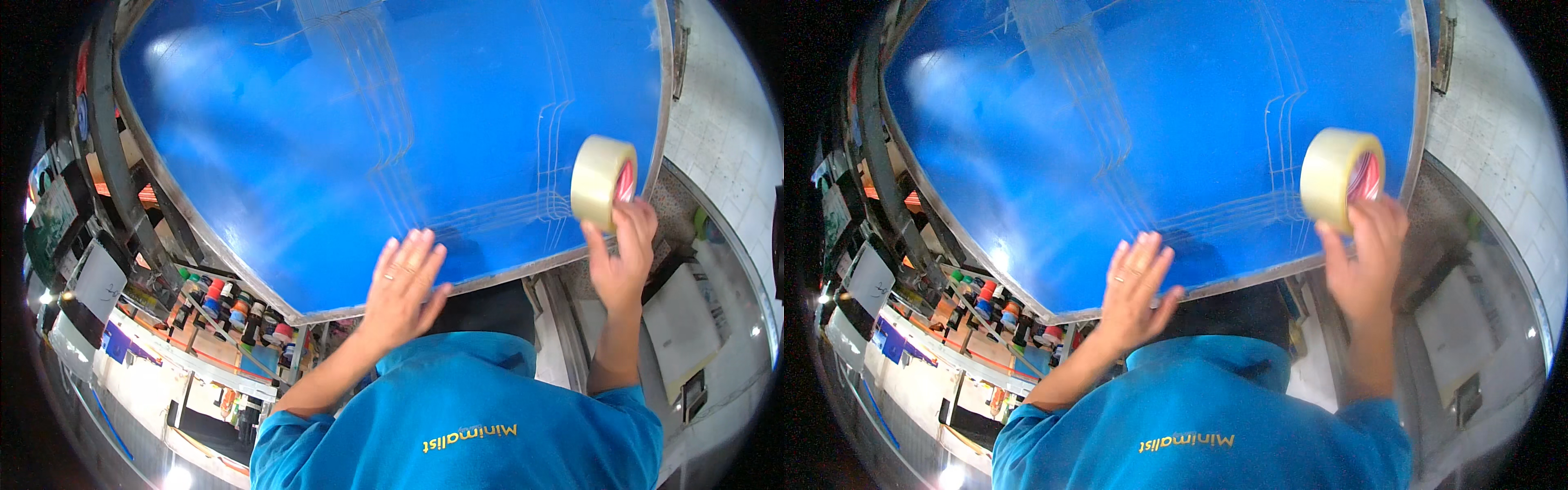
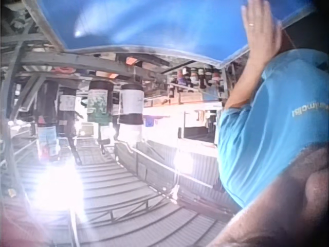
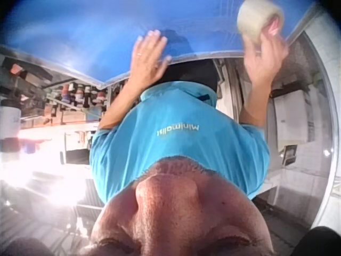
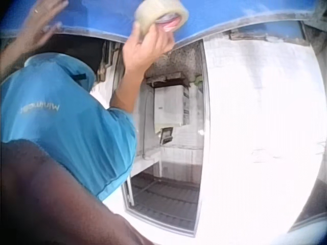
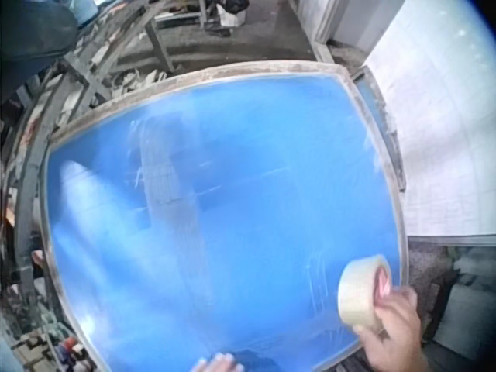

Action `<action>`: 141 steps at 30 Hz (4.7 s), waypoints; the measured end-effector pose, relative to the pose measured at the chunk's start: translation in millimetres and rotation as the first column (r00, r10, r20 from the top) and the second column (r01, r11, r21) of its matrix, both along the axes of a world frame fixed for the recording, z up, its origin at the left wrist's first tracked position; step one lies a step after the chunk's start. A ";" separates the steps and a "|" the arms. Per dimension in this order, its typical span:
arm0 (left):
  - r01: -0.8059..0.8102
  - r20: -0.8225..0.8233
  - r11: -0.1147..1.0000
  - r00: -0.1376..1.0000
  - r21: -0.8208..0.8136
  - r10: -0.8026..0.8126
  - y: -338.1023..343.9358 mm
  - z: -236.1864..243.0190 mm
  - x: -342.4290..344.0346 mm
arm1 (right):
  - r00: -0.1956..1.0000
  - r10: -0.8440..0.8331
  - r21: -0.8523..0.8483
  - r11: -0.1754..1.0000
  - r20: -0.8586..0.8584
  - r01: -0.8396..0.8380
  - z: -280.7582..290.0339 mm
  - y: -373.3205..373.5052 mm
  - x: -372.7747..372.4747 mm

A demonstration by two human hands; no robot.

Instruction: The person picks up a blue screen printing frame and applies clear adhesive tape along the edges of a design on the mesh. They smooth the tape down and continue taping the frame.

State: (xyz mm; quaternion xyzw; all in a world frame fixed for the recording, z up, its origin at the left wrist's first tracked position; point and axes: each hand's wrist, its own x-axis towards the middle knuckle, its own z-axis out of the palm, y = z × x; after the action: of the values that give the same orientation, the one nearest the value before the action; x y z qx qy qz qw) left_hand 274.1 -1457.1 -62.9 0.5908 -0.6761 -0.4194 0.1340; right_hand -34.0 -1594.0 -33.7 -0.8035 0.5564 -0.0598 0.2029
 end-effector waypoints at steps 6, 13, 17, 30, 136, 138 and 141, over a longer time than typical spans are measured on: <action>-0.419 -0.238 0.906 0.875 0.068 0.422 -52.4 15.0 20.7 | 0.478 -0.789 0.886 0.461 0.385 0.046 38.1 58.7 45.4; -0.332 -0.386 0.740 0.688 0.585 0.615 -47.2 12.5 9.6 | 0.201 -0.964 0.957 0.116 0.172 -0.265 8.2 87.0 64.6; -0.242 -0.411 0.757 0.719 0.607 0.560 -48.0 9.1 15.2 | 0.169 -0.981 0.951 0.036 0.092 -0.308 9.0 86.4 81.1; -0.275 -0.255 0.827 0.862 0.490 0.438 -27.5 38.0 69.2 | 0.711 -0.587 0.903 0.398 0.387 -0.164 19.4 92.6 143.9; 0.156 -0.520 0.842 0.838 0.516 0.163 27.4 19.7 80.3 | 0.531 -0.566 0.599 0.790 0.631 0.130 11.7 219.0 154.3; 0.112 -0.478 0.820 0.853 0.561 0.210 21.2 19.6 79.4 | 0.496 -0.571 0.596 0.793 0.655 0.125 12.3 211.0 153.1; 0.032 -0.414 0.829 0.877 0.559 0.245 -7.6 25.7 72.7 | 0.466 -0.573 0.596 0.795 0.674 0.115 17.8 190.3 151.1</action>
State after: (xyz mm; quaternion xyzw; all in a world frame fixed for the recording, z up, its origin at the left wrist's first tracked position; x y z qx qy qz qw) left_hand 346.9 -1464.7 -37.2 0.5225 -0.4388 -0.7171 0.1419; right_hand 117.1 -1403.6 -15.9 -0.4659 0.5440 -0.3361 0.6116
